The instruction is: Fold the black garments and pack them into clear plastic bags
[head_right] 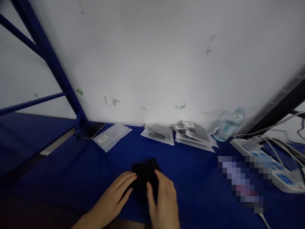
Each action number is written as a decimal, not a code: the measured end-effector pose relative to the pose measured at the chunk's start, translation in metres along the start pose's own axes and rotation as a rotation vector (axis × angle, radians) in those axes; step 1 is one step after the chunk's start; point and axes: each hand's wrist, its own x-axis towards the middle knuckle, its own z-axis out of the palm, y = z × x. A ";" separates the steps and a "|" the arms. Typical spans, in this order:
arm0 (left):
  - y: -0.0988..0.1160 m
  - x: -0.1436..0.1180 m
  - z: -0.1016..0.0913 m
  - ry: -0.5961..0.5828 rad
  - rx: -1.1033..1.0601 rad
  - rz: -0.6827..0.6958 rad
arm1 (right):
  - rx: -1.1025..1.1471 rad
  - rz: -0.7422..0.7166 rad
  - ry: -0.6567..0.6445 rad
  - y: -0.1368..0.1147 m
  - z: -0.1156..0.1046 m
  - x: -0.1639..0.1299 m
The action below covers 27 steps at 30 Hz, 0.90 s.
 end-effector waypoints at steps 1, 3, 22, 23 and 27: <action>0.001 0.000 0.000 -0.004 -0.005 -0.009 | -0.027 0.070 0.042 0.007 -0.001 0.004; 0.003 0.001 -0.002 -0.006 -0.018 0.001 | -0.077 0.136 0.063 0.017 0.004 0.010; -0.168 0.143 -0.050 0.042 -0.008 -0.514 | 0.045 0.238 -0.180 0.007 0.015 0.026; -0.168 0.142 -0.050 0.035 -0.021 -0.520 | 0.053 0.245 -0.195 0.008 0.016 0.027; -0.157 0.133 -0.053 0.000 -0.113 -0.492 | 0.118 0.275 -0.169 0.009 0.020 0.027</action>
